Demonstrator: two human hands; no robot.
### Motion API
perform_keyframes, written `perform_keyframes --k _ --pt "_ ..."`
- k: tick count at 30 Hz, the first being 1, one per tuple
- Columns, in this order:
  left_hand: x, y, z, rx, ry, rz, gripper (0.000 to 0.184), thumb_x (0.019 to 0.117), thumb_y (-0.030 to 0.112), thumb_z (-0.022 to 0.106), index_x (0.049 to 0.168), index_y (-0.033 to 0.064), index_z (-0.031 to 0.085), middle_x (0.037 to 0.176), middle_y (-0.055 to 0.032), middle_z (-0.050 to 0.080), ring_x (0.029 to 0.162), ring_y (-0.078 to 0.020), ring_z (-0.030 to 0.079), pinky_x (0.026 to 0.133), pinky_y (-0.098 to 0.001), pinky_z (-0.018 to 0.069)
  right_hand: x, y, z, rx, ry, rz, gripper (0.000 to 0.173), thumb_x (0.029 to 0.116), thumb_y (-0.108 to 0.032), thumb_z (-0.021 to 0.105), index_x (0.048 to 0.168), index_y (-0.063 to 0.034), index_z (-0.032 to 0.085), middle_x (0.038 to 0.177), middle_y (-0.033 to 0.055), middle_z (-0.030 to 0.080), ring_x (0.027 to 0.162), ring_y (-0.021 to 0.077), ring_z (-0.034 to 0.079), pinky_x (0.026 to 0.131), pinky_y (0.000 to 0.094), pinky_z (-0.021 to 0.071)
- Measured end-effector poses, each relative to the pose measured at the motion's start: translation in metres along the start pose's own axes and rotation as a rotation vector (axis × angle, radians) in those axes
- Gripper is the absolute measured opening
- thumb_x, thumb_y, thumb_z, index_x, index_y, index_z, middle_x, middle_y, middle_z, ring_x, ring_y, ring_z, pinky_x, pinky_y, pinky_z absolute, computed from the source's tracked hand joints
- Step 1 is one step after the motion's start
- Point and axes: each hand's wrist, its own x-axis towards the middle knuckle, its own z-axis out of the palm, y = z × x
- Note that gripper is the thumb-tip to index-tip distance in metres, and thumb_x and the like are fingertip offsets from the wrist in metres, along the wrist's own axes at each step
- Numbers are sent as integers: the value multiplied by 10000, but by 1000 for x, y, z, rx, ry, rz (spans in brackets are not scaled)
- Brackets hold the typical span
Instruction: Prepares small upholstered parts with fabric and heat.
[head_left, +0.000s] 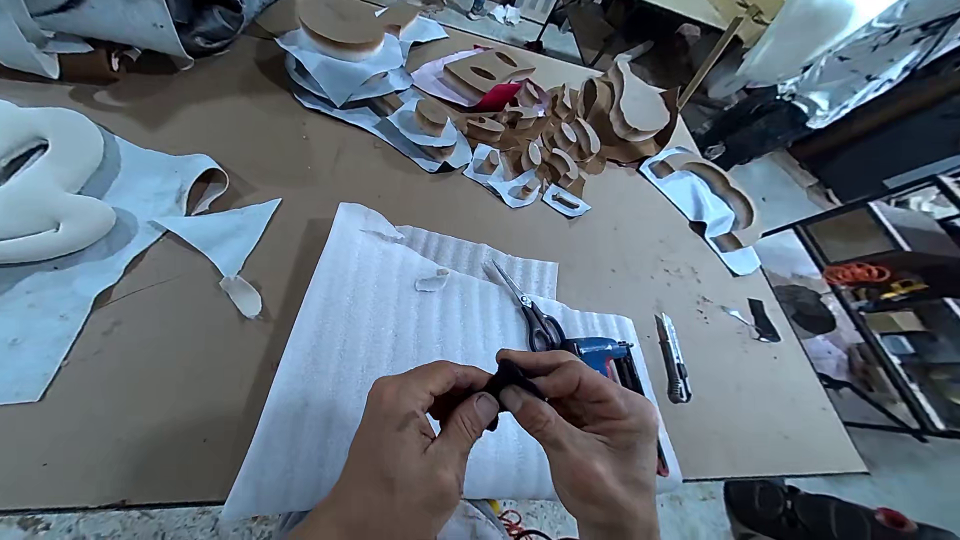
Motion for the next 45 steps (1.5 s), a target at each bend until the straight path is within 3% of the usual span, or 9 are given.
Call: perform_keyframes --k 3,5,6,9,14,18,23,33,45 --pt "0 -23 -3 418 69 86 251 948 265 644 1140 129 730 943 62 722 822 -28 683 710 -240 600 -2 23 13 -63 123 178 69 827 -64 766 773 -47 726 943 109 770 760 160 736 660 294 632" --pt "-5 -43 0 698 79 238 475 832 255 671 1285 113 685 1237 -29 683 1088 -141 669 858 -358 598 0 40 20 -139 193 378 62 800 -53 767 751 -65 731 878 67 776 716 157 730 657 319 633" --pt "-7 -56 2 783 67 291 466 832 235 676 1281 110 694 1292 -68 668 1123 -193 665 876 -385 589 2 46 22 -157 212 480 56 808 -37 766 764 -59 739 836 64 773 704 164 735 675 338 644" --pt "-10 -94 6 934 81 407 240 950 156 652 1154 109 769 1141 -59 727 1003 -193 693 843 -328 584 5 57 28 -187 254 768 97 843 7 785 766 -23 735 733 88 746 650 183 728 673 350 645" --pt "-9 -132 -1 1022 20 491 212 940 101 629 1078 97 790 987 -51 748 913 -201 696 835 -341 563 8 76 24 -276 143 1094 151 920 -97 773 810 -8 719 720 89 734 650 158 727 665 301 625" --pt "-11 -151 -1 1027 -84 479 170 946 90 603 1007 65 760 845 -56 666 848 -234 637 810 -396 511 3 91 16 -622 -109 1018 97 936 -205 755 892 -124 786 777 -1 740 703 117 705 688 345 592" --pt "-17 -171 1 1021 -140 421 195 914 45 586 1012 54 754 833 -63 660 791 -234 625 683 -372 493 -11 110 17 -762 -171 908 76 911 -178 744 856 -135 772 1064 11 716 860 131 696 771 379 601" --pt "-12 -167 3 993 -109 230 280 930 118 573 1120 115 779 737 -28 591 677 -197 559 604 -330 451 -23 124 20 -662 56 858 116 799 -166 777 697 -178 723 878 -53 718 693 65 677 605 281 595" --pt "-17 -171 2 905 -87 244 297 925 96 569 1092 176 802 772 -14 666 690 -171 584 630 -337 439 -19 125 9 -684 -41 863 107 794 -208 782 698 -220 735 887 -92 713 696 40 657 596 271 572"
